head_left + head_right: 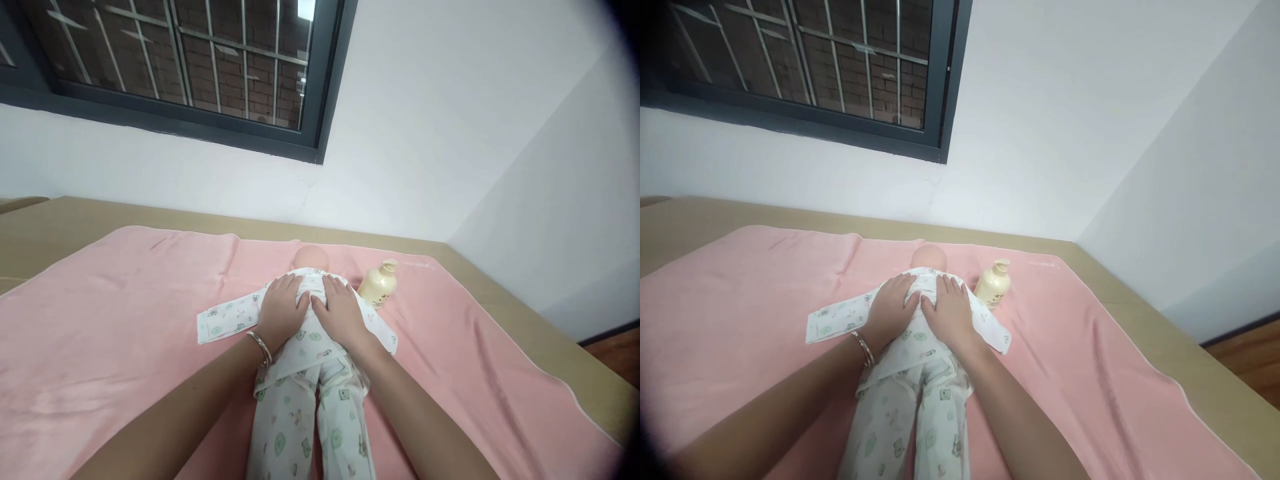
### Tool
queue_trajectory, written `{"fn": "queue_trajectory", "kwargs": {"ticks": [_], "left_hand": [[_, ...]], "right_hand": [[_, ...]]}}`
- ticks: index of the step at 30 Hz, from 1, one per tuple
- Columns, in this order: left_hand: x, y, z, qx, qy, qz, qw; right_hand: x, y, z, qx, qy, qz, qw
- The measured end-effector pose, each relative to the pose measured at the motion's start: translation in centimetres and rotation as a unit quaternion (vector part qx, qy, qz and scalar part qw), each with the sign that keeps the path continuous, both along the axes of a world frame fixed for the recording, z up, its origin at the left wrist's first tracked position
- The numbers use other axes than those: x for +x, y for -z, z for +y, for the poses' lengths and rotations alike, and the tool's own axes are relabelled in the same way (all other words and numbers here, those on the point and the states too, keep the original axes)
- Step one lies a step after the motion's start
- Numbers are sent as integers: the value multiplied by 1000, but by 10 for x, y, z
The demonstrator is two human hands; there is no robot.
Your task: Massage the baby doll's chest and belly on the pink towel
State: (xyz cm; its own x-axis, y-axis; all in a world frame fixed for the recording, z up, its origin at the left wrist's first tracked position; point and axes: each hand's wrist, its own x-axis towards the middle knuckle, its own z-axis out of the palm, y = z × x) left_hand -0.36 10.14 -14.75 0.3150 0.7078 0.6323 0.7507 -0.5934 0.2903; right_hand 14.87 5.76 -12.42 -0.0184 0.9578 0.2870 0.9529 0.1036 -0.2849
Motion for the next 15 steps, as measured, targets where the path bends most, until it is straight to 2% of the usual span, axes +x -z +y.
{"fn": "queue_trajectory", "kwargs": {"ticks": [15], "left_hand": [[0, -1, 0, -13, 2, -2, 1000]], "right_hand": [[1, 0, 0, 2, 7, -11, 1000]]}}
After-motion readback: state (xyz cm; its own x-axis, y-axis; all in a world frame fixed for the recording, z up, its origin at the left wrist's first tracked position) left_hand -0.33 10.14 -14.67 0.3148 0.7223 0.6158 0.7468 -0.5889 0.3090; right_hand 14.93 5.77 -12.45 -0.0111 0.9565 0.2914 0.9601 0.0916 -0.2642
